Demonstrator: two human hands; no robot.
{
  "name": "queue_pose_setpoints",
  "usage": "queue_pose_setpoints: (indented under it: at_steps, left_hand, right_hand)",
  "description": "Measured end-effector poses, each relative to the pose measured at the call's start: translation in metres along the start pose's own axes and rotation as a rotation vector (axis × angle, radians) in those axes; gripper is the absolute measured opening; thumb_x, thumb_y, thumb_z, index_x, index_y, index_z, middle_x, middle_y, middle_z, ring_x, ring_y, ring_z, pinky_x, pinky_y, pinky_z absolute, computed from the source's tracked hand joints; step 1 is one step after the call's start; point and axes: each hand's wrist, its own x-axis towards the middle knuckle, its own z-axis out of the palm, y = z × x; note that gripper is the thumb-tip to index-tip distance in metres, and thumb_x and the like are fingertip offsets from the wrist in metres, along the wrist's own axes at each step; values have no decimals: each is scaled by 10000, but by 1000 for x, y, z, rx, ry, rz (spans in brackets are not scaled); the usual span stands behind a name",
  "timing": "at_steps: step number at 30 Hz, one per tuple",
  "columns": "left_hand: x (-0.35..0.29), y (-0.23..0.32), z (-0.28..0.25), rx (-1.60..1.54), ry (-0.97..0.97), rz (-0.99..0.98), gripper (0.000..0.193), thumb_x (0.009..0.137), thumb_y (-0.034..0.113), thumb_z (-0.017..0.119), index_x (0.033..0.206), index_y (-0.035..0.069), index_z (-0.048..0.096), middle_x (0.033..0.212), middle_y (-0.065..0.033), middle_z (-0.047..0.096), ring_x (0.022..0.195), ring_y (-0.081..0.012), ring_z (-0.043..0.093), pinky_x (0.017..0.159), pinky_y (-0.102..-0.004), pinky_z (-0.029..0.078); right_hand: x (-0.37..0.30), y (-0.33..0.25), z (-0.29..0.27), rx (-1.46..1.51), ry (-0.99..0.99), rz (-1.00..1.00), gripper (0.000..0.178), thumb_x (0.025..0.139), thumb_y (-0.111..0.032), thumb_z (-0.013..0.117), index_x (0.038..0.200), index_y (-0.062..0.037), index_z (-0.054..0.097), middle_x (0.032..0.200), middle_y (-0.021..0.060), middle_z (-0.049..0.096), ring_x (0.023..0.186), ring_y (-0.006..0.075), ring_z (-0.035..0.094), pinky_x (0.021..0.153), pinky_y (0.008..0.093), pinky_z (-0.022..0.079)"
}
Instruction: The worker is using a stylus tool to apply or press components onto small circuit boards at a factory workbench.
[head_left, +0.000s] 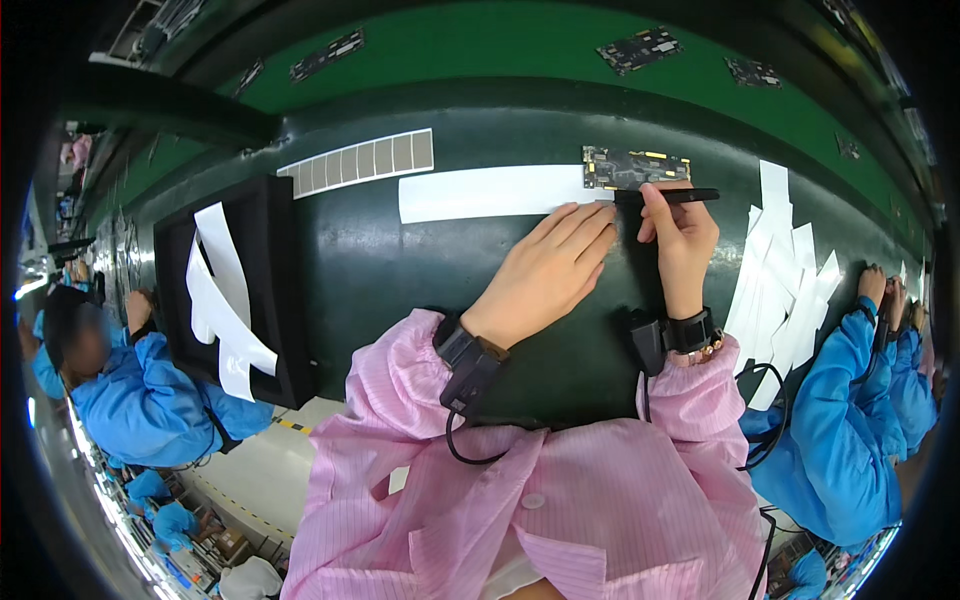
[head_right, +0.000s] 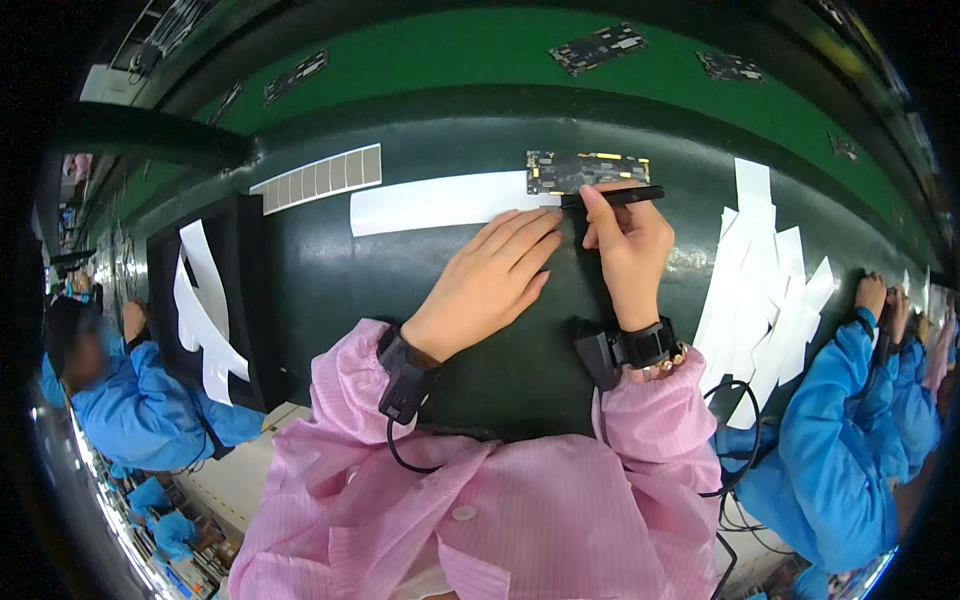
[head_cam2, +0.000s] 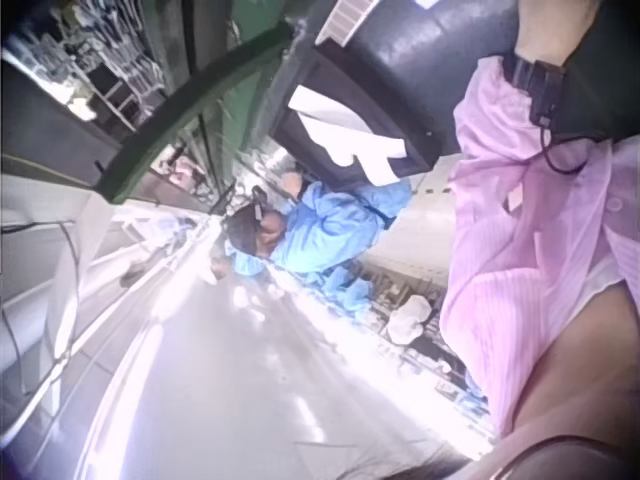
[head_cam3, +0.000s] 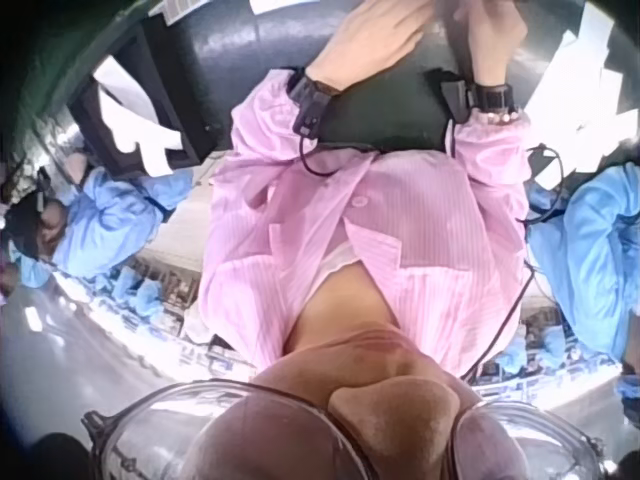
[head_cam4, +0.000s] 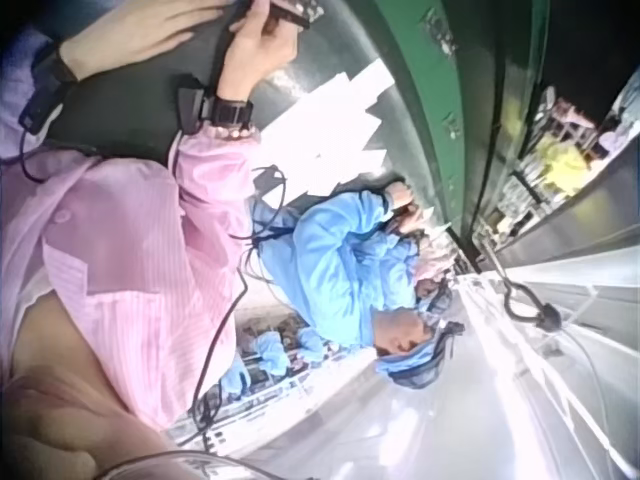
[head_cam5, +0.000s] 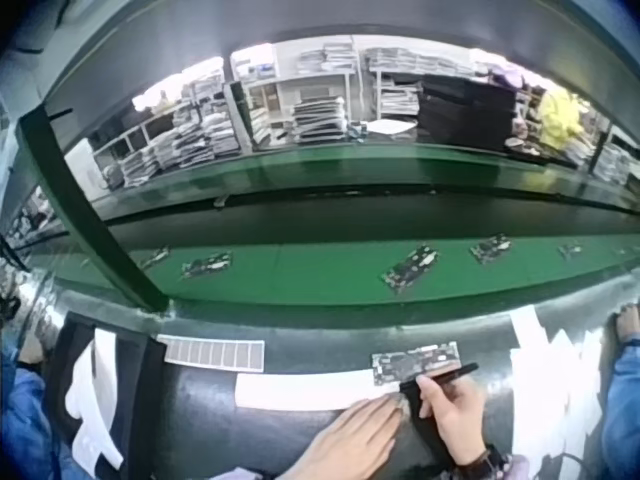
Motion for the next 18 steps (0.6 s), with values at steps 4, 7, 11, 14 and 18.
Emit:
queue_pose_setpoints:
  at_steps: [4, 7, 11, 14, 18]
  left_hand:
    - [2, -1, -2, 5, -29, -8, 405, 821, 129, 619, 1196, -2, 539, 1304, -123, 494, 1243, -266, 454, 1084, -409, 344]
    - [6, -1, -6, -24, -33, -38, 403, 828, 129, 615, 1203, 3, 538, 1303, -122, 493, 1232, -273, 458, 1084, -415, 344]
    - [7, -3, -1, -83, -52, -24, 405, 837, 121, 603, 1220, 11, 530, 1310, -111, 492, 1224, -277, 463, 1083, -432, 344]
    - [7, -3, 2, -86, -69, -43, 397, 845, 123, 599, 1221, 18, 531, 1317, -103, 491, 1239, -262, 458, 1086, -433, 339]
    - [6, -1, -2, -66, -49, -32, 390, 844, 126, 607, 1216, 30, 537, 1317, -98, 496, 1241, -257, 461, 1086, -437, 339]
  right_hand:
    - [0, 1, 3, 9, 8, 12, 86, 879, -66, 663, 898, 15, 642, 659, 14, 582, 510, 54, 522, 459, 199, 377]
    - [0, -6, -9, 42, 108, -54, 75, 891, -66, 649, 897, 7, 633, 669, 12, 573, 512, 54, 511, 462, 197, 372]
    - [9, -5, -27, 101, 213, -48, 101, 913, -114, 633, 905, -15, 616, 703, 13, 576, 510, 54, 490, 475, 193, 357]
    - [10, -2, -29, 138, 207, -23, 116, 911, -127, 639, 901, -13, 620, 706, 18, 578, 510, 61, 499, 473, 197, 362]
    - [9, -1, -27, 190, 175, 6, 106, 902, -117, 649, 901, -14, 625, 707, 20, 579, 510, 67, 506, 471, 198, 366]
